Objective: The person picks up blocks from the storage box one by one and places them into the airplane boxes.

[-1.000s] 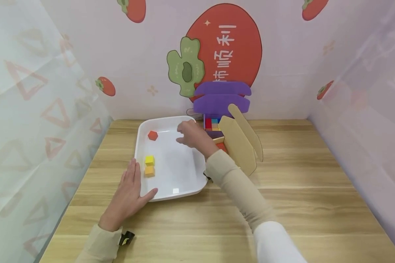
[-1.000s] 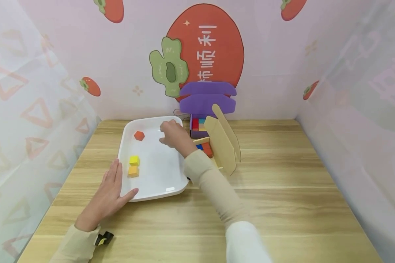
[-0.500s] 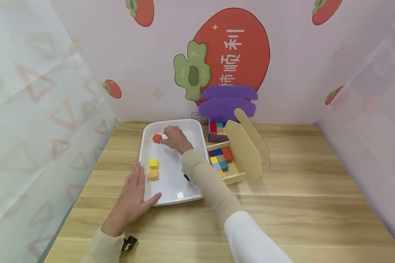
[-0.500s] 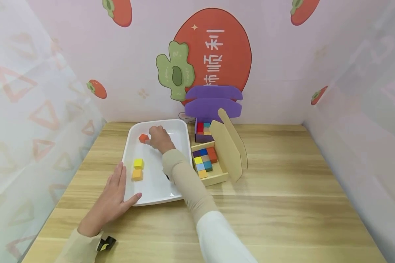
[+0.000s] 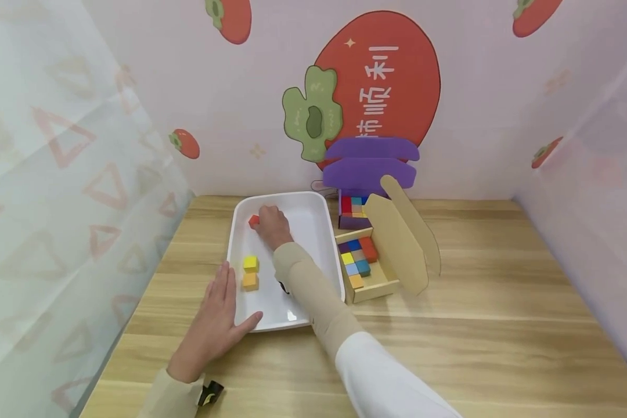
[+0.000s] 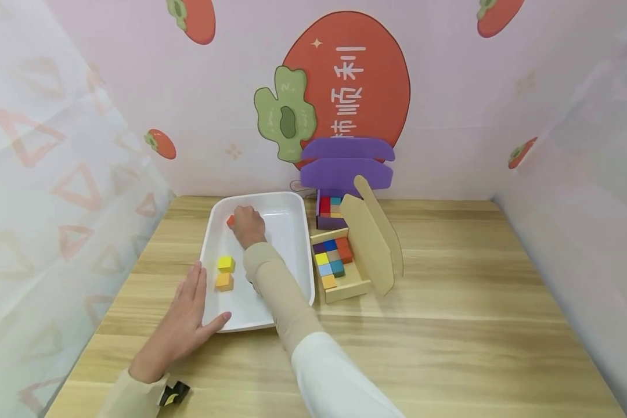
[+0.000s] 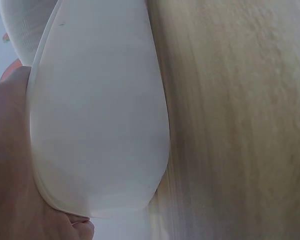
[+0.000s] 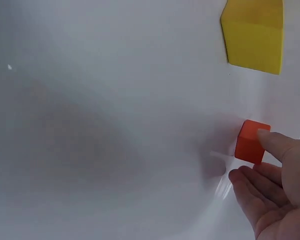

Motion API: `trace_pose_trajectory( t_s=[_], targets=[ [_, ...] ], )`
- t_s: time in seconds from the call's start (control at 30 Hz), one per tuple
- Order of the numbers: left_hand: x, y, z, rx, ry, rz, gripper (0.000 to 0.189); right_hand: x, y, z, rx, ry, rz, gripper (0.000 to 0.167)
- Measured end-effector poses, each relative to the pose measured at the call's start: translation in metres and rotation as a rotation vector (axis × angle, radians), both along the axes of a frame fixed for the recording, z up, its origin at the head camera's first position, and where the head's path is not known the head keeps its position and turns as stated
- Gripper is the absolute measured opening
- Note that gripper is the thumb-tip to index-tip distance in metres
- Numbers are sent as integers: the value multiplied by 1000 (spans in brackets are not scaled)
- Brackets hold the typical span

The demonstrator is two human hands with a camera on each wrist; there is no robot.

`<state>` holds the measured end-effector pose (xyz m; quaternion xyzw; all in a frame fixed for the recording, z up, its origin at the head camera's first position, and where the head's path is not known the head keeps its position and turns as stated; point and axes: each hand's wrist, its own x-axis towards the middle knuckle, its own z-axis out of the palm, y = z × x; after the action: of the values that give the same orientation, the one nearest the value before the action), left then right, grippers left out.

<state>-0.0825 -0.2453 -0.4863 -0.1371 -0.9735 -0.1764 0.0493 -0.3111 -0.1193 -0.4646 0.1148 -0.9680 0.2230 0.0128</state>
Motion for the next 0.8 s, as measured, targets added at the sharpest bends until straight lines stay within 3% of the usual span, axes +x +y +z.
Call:
trace_pose_trajectory(
  t_s=[0.2,0.4,0.57,0.8],
  targets=[
    [3,4,1,7,-17,-1,111,0,8,1,-12,17,18,20],
    [1,0,3,-4,-25,7,112,1,19,29,-10,13,84,16],
    [-1,1,4,-33,-50,17,113,15,40,54,-50,2,154,17],
    [-3,4,5,-34,-57,14,113,45,94,84,-149,-17,246,14]
  ],
)
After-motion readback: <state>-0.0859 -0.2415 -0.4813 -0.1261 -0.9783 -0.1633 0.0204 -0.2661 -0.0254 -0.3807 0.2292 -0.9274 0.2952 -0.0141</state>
